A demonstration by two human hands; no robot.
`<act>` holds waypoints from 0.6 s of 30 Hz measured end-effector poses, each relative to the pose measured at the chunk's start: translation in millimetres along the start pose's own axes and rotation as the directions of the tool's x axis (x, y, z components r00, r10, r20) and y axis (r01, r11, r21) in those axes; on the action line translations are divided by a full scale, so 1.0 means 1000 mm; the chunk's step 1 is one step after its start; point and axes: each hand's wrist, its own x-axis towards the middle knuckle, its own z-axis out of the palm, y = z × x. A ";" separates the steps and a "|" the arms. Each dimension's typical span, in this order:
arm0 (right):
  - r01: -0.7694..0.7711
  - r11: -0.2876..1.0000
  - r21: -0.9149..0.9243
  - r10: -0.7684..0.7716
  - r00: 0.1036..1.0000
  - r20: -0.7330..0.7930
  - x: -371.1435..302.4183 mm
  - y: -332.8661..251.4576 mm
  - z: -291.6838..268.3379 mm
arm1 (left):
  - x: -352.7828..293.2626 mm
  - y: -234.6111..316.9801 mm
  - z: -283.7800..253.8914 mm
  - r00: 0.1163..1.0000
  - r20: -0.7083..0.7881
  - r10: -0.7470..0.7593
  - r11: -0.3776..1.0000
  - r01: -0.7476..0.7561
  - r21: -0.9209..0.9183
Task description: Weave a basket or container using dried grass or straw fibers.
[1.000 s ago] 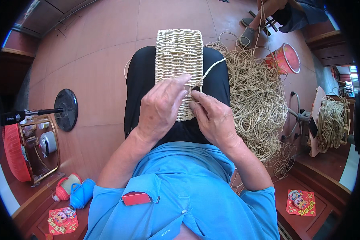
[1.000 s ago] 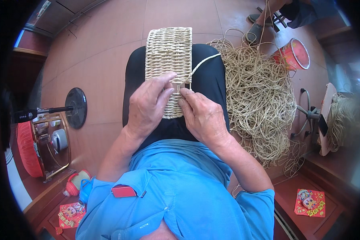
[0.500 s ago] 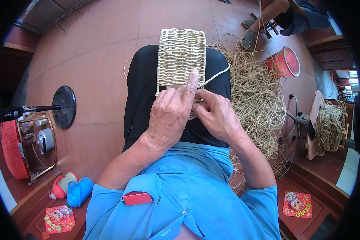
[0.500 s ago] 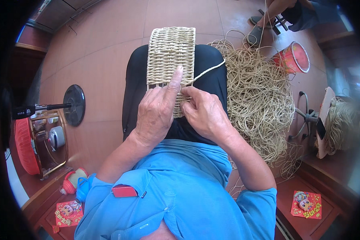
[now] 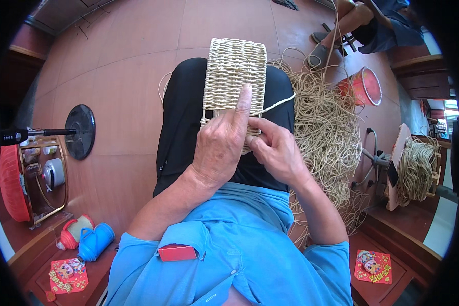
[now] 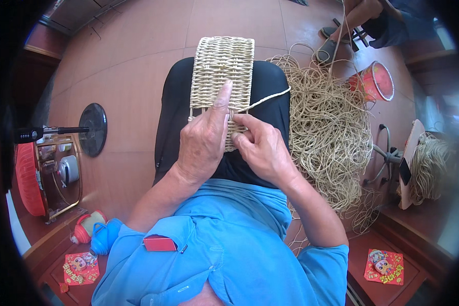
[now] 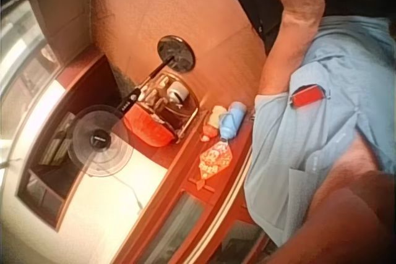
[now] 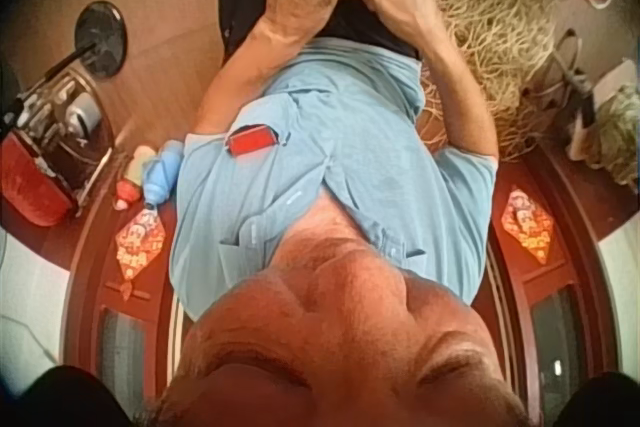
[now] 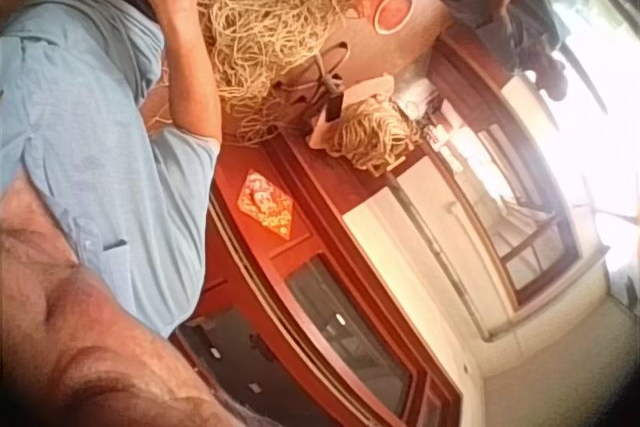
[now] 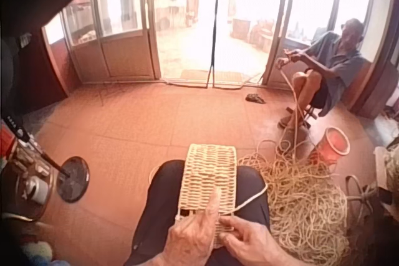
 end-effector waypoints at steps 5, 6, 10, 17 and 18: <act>0.108 0.982 -0.152 -0.134 0.976 -0.171 -0.013 0.003 0.015 | -0.007 0.001 0.001 0.996 -0.093 -0.001 1.000 -0.001 -0.030; 0.107 0.983 -0.152 -0.132 0.976 -0.171 -0.014 0.003 0.018 | -0.007 0.001 0.000 0.994 -0.078 -0.078 0.988 0.067 -0.140; 0.188 0.966 -0.178 -0.231 0.935 -0.268 -0.017 0.006 0.030 | -0.005 0.000 -0.012 0.809 0.384 -0.446 0.276 0.532 -0.800; 0.374 0.867 -0.330 -0.477 0.814 -0.332 -0.013 0.008 0.040 | 0.008 -0.007 -0.042 0.718 0.657 -0.231 -0.003 0.674 -0.738; 0.375 0.866 -0.330 -0.478 0.814 -0.330 -0.012 0.007 0.040 | 0.009 -0.011 -0.048 0.718 0.650 -0.249 -0.007 0.670 -0.743</act>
